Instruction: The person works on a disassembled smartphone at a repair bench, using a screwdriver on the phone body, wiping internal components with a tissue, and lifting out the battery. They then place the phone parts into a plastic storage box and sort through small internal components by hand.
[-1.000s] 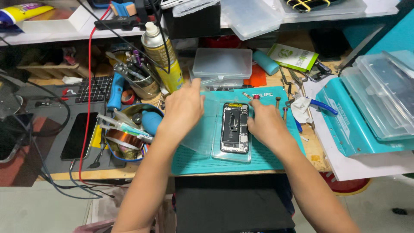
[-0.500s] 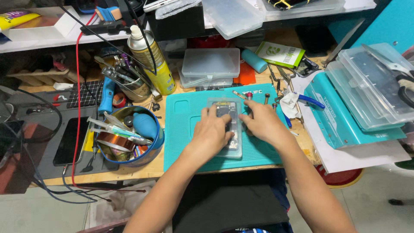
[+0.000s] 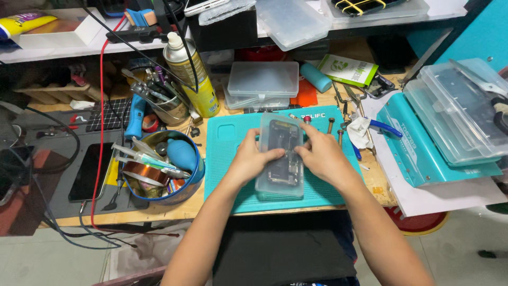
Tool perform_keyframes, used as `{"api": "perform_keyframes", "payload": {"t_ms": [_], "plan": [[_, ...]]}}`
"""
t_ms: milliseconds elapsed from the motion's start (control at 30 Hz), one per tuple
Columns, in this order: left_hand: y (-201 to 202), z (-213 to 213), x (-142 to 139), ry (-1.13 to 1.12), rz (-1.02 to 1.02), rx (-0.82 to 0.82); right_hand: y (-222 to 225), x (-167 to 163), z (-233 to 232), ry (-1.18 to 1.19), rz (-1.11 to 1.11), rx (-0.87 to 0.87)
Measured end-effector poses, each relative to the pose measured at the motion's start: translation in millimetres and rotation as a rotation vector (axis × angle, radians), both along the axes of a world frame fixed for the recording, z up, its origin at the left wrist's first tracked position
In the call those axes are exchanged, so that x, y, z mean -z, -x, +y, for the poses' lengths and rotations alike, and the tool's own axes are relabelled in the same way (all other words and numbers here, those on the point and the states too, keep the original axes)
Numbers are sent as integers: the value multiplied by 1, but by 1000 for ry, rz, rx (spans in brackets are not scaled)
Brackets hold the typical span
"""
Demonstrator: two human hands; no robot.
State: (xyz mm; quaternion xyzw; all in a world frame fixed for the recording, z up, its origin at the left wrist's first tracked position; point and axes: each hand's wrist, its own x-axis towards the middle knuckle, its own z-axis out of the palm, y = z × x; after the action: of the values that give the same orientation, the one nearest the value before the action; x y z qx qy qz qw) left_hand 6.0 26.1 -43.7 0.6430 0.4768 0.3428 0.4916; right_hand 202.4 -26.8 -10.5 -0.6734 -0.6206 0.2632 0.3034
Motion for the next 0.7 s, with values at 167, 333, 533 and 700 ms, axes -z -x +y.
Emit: {"api": "perform_keyframes", "payload": {"t_ms": [167,333,533,700], "plan": [[7,-7,-9,264,-581,41,-19,14,8,88,521,10],[10,-17,-24,308,-763,67,-25,32,12,228,1186,-151],[-1,-17,-31,303,-883,52,-1,38,23,226,1683,-99],[-6,-13,-32,308,-878,-9,3,27,20,112,1542,4]]}}
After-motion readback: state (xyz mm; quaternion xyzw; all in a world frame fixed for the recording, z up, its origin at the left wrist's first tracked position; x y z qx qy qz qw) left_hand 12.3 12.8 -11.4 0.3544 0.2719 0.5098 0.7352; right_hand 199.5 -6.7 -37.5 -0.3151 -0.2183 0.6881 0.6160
